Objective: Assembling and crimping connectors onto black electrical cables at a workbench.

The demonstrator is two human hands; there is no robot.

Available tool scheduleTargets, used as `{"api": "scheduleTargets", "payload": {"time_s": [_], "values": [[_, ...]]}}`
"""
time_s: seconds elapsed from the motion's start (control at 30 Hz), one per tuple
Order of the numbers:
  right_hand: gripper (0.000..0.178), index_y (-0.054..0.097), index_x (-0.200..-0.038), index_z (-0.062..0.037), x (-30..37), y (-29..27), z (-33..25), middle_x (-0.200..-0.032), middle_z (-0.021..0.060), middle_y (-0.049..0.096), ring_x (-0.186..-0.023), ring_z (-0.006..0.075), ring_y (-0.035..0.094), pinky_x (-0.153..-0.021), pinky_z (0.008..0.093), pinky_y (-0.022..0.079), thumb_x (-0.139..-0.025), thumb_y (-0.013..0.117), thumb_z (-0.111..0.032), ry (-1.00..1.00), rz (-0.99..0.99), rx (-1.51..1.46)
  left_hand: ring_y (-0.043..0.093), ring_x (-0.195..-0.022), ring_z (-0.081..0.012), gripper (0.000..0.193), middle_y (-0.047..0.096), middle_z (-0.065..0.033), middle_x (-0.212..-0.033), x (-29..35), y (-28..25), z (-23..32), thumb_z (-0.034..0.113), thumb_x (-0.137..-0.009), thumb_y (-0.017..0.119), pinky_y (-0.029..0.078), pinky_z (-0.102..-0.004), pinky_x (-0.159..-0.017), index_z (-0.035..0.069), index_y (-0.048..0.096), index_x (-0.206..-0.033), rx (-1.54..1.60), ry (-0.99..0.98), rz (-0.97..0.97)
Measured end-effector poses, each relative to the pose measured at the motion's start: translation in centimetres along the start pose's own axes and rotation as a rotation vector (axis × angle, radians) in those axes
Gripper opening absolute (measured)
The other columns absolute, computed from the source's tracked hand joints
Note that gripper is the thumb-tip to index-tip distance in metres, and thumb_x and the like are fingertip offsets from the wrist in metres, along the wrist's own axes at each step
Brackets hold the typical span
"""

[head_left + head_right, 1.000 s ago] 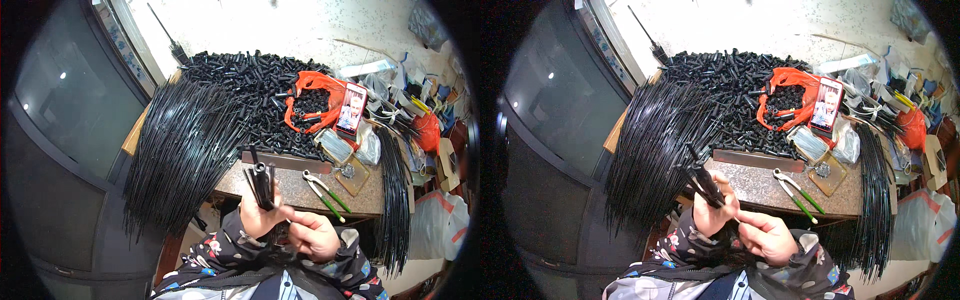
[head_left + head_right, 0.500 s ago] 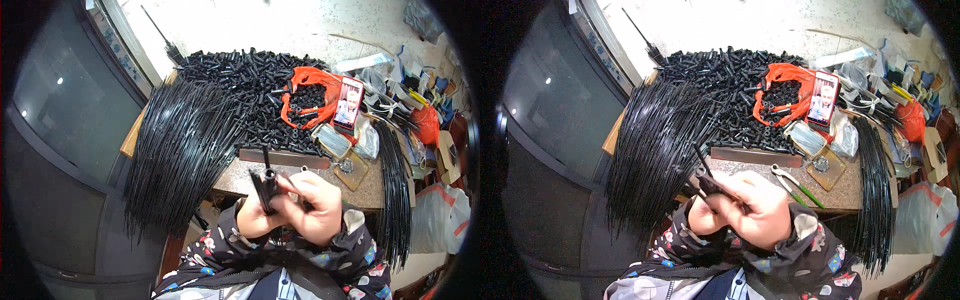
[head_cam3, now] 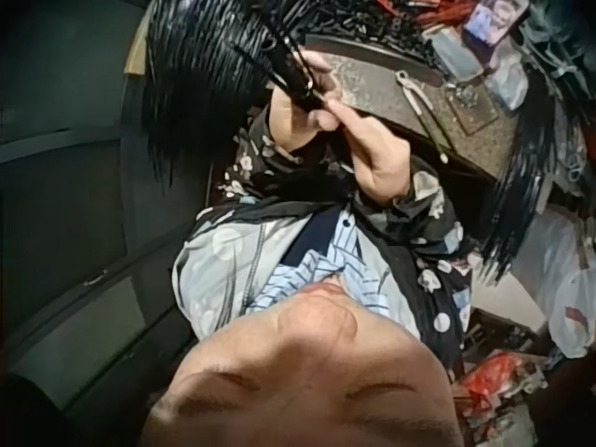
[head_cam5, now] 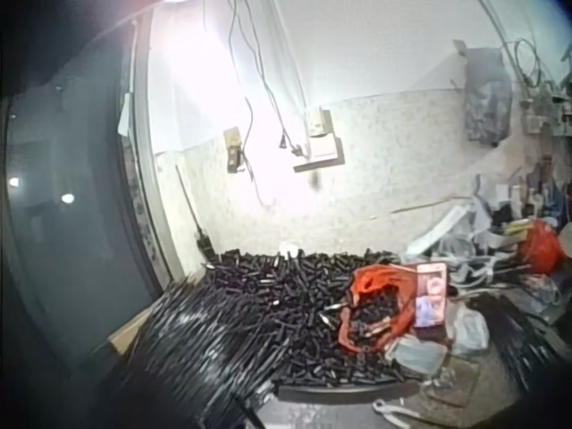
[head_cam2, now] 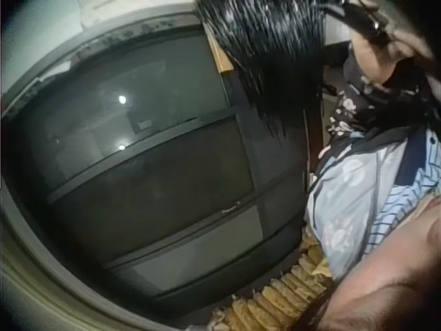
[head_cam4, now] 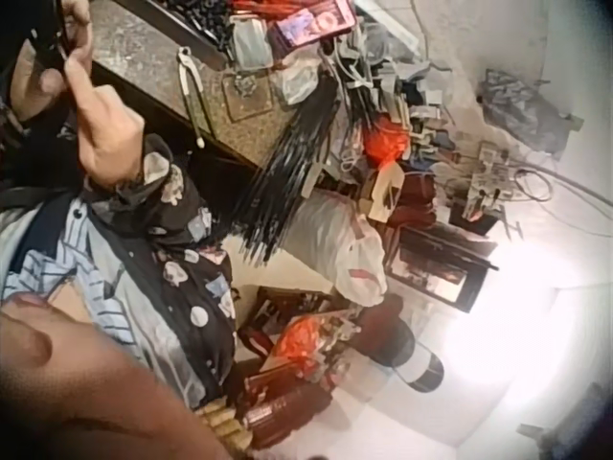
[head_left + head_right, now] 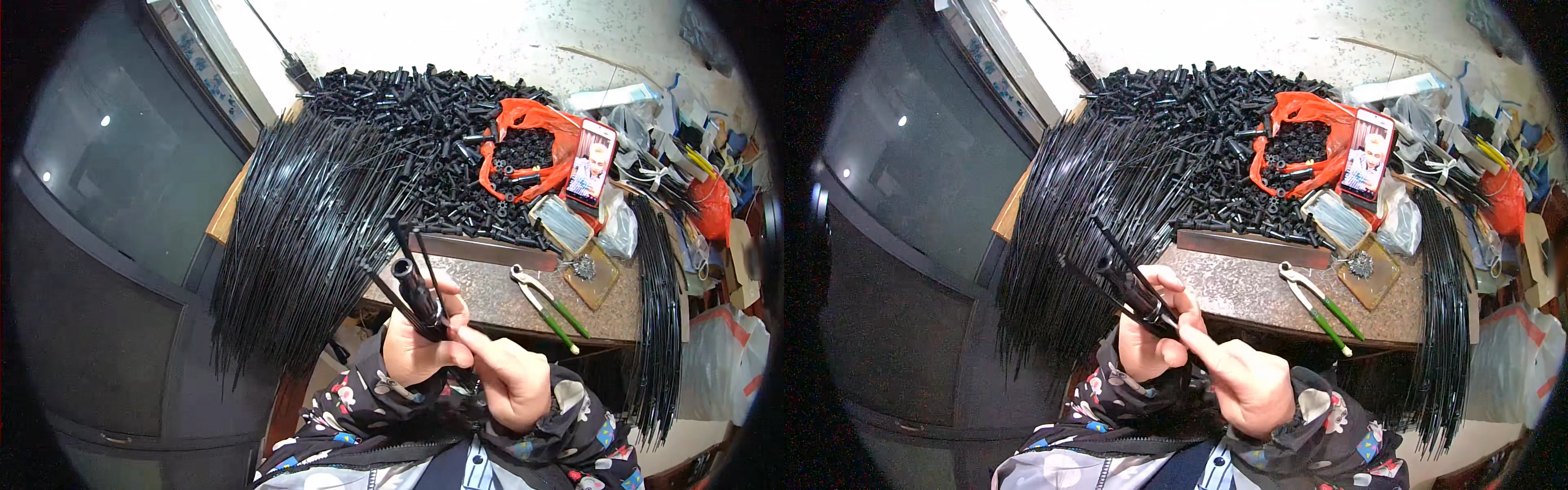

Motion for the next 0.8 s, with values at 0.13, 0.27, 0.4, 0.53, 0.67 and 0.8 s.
{"api": "scheduleTargets", "payload": {"time_s": [0.13,0.27,0.4,0.53,0.67,0.8], "values": [[0.047,0.053,-0.112,-0.0031,0.2,0.1,-0.3,-0.061,0.0100,0.052,-0.050,0.0220,0.054,-0.048,0.0282,0.044,-0.067,0.052,0.010,-0.007,0.043,-0.028,0.046,-0.063,-0.0089,0.062,0.046,-0.0010,-0.072,0.2,-0.3,-0.1,0.018,-0.058,0.080,0.039,-0.0209,-0.055,0.006,0.037,-0.102,0.041,-0.019,0.029],[0.041,0.055,-0.110,-0.0027,0.4,0.1,-0.1,-0.058,0.0096,0.052,-0.047,0.0209,0.053,-0.047,0.0269,0.043,-0.070,0.052,0.009,-0.024,0.049,-0.026,0.045,-0.066,-0.0073,0.049,0.045,-0.0002,-0.072,0.2,0.1,-0.1,0.008,-0.060,0.079,0.038,-0.0200,-0.057,0.005,0.042,-0.092,0.128,-0.009,0.060],[0.039,0.056,-0.108,-0.0030,0.5,0.7,0.3,-0.059,0.0093,0.052,-0.048,0.0184,0.054,-0.047,0.0254,0.043,-0.071,0.051,0.010,0.074,-0.023,-0.144,0.046,-0.064,-0.0076,0.044,0.045,-0.0002,-0.070,0.5,0.0,0.2,0.007,-0.061,0.078,0.039,-0.0204,-0.056,0.005,0.043,-0.089,0.069,-0.013,0.059],[0.039,0.056,-0.108,-0.0025,0.8,0.7,0.8,-0.060,0.0088,0.053,-0.050,0.0147,0.054,-0.050,0.0233,0.043,-0.072,0.050,0.012,0.138,0.007,-0.307,0.044,-0.058,-0.0094,0.047,0.043,-0.0018,-0.069,0.3,0.2,0.0,0.009,-0.062,0.077,0.038,-0.0225,-0.052,0.006,0.039,-0.089,0.054,-0.008,0.059],[0.039,0.055,-0.109,-0.0019,0.7,0.4,0.3,-0.062,0.0074,0.053,-0.054,0.0115,0.053,-0.053,0.0222,0.043,-0.073,0.049,0.012,0.141,0.000,-0.153,0.040,-0.054,-0.0106,0.051,0.042,-0.0036,-0.068,0.3,0.4,0.1,0.012,-0.063,0.077,0.037,-0.0243,-0.048,0.008,0.035,-0.091,0.046,0.024,0.100],[0.037,0.054,-0.111,-0.0017,1.0,1.4,1.3,-0.062,0.0027,0.052,-0.053,0.0075,0.049,-0.052,0.0203,0.040,-0.077,0.047,0.010,0.212,-0.054,-0.469,0.039,-0.053,-0.0101,0.050,0.042,-0.0036,-0.068,0.6,0.3,0.4,0.013,-0.064,0.076,0.035,-0.0237,-0.047,0.008,0.035,-0.092,0.047,0.046,0.115]]}}
Point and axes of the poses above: each hand's wrist, its own x-axis away from the middle knuckle, its own y-axis out of the palm, z = x × y, the point moved 8 cm from there along -x, towards the middle knuckle
